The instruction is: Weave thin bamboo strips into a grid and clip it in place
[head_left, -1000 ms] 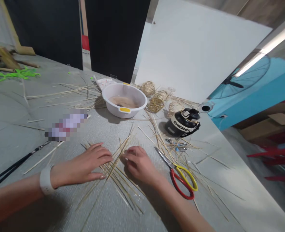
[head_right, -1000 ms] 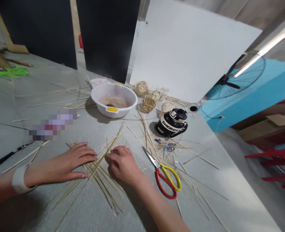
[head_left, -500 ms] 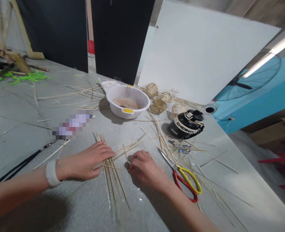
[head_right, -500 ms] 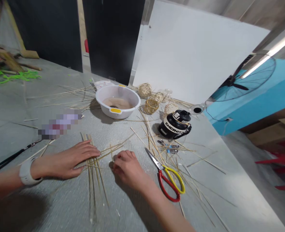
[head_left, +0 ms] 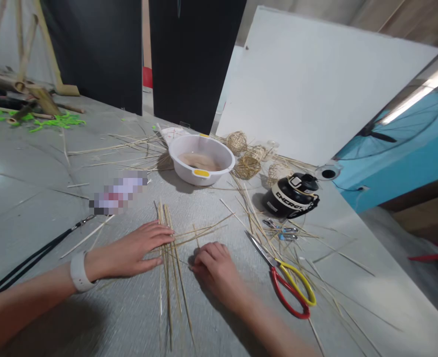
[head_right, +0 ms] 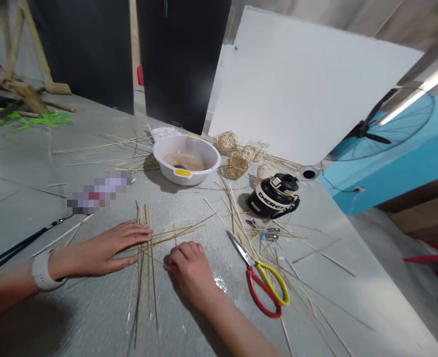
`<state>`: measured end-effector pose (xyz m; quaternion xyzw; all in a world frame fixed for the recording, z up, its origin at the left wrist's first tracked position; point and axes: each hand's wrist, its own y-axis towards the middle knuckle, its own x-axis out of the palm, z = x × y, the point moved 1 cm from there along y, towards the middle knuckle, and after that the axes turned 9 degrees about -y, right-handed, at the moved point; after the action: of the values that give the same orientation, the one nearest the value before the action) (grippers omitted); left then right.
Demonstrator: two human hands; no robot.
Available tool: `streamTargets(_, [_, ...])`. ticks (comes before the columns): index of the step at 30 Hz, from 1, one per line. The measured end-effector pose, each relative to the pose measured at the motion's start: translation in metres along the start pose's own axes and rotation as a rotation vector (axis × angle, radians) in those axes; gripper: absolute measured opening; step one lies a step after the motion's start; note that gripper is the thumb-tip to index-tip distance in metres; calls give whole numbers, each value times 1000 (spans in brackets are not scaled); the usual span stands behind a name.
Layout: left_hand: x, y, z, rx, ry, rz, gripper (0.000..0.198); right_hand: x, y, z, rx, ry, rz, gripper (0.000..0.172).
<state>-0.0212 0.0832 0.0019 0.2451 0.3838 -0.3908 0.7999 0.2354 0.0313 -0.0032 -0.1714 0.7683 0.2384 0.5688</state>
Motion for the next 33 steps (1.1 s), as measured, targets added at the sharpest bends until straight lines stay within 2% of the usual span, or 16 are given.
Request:
streamTargets(4, [4,-4,-7,21,-15,3,48,-17,-25,10,110,2,6,12])
streamTargets(7, [6,-5,-8,33,-44,-3,50,-39,-39,18,189,162,63,12])
streamTargets(9, [6,-4,-7,21,-42,-8,53,-45,-38,16,227,209,106,8])
streamTargets(11, [7,-3,-4,6,-28,6,55,-37,-29,7,196,141,101,7])
streamTargets(13, [6,-4,-1,5,-18,37,58,-20,-16,-5,104,53,41,18])
streamTargets(15, [3,-7,1,5,-9,61,58,-2,-6,-12,55,-8,21,16])
streamTargets(17, [0,-12,2,-14,6,71,59,11,0,-12,65,-77,60,4])
streamTargets(21, [-2,-23,2,-76,45,83,57,11,-1,1,198,-97,149,12])
streamTargets(22, [-1,-24,2,-83,49,88,56,7,-2,3,236,-76,120,12])
streamTargets(24, [0,-24,3,-81,49,100,55,-3,-4,4,272,-59,-25,11])
streamTargets(27, [1,-24,3,-57,38,112,54,-24,-13,4,234,-70,-259,12])
streamTargets(30, [0,-25,2,-27,3,82,50,-52,-29,11,265,96,-364,16])
streamTargets(32, [-1,-25,1,-11,-11,67,47,-69,-38,20,304,249,-387,14])
streamTargets(33, [-1,-25,2,-11,-9,74,45,-75,-40,23,336,344,-359,12])
